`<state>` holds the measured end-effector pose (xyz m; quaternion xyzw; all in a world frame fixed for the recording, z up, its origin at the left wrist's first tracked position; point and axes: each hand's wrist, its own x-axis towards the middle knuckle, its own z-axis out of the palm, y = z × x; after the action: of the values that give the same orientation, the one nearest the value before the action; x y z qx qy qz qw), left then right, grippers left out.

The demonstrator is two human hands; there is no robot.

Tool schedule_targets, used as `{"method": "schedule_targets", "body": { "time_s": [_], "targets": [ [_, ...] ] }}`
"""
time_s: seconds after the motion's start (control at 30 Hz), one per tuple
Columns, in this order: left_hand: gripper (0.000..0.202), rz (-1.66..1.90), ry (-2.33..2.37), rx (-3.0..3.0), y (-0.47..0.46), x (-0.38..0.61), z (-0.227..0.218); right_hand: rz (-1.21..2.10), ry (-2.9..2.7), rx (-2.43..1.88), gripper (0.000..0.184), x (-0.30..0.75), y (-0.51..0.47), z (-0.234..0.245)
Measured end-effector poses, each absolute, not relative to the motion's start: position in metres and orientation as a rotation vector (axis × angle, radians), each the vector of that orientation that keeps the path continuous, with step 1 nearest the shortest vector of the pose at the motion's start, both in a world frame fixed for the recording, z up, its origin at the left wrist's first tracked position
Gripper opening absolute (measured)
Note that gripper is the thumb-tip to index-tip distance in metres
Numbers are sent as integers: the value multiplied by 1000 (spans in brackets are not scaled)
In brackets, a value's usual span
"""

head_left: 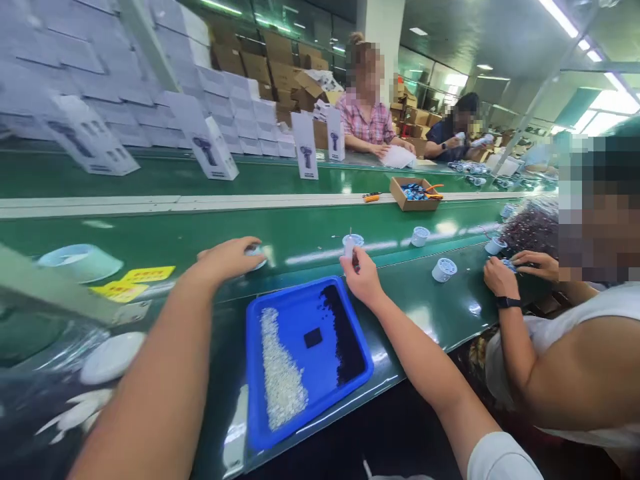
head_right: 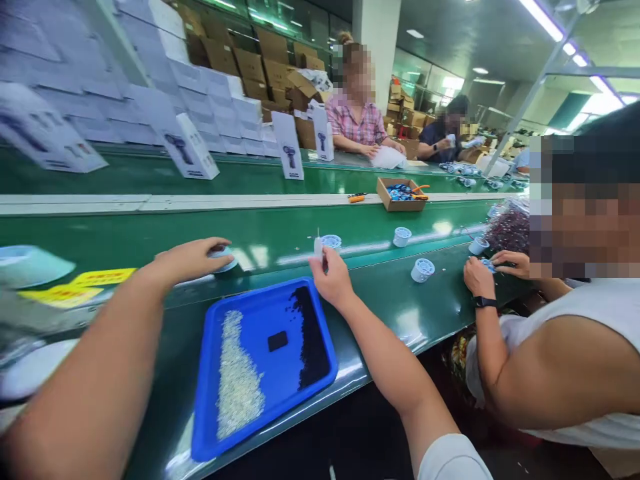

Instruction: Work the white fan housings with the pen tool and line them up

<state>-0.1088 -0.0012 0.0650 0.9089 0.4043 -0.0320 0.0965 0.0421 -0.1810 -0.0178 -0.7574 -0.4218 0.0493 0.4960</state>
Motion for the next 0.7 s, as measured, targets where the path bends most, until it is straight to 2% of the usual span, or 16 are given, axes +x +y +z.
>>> {"method": "schedule_targets", "body": {
  "time_s": [0.17, 0.3, 0.43, 0.7],
  "targets": [
    [54, -169, 1267, 2652, -7, -98, 58, 234, -1189, -1673, 33, 28, -188, -10],
    [53, -113, 1257, 2658, -1, -91, 44, 339, -1245, -1604, 32, 25, -192, -10],
    [46, -18, 1240, 2665, -4, -83, 39, 371, -1202, -1515, 13, 17, -196, -3],
    [40, 132, 1184, 2671, -11, -78, 40, 480, -1184, -1391, 27, -5, -192, -1]
  ]
}}
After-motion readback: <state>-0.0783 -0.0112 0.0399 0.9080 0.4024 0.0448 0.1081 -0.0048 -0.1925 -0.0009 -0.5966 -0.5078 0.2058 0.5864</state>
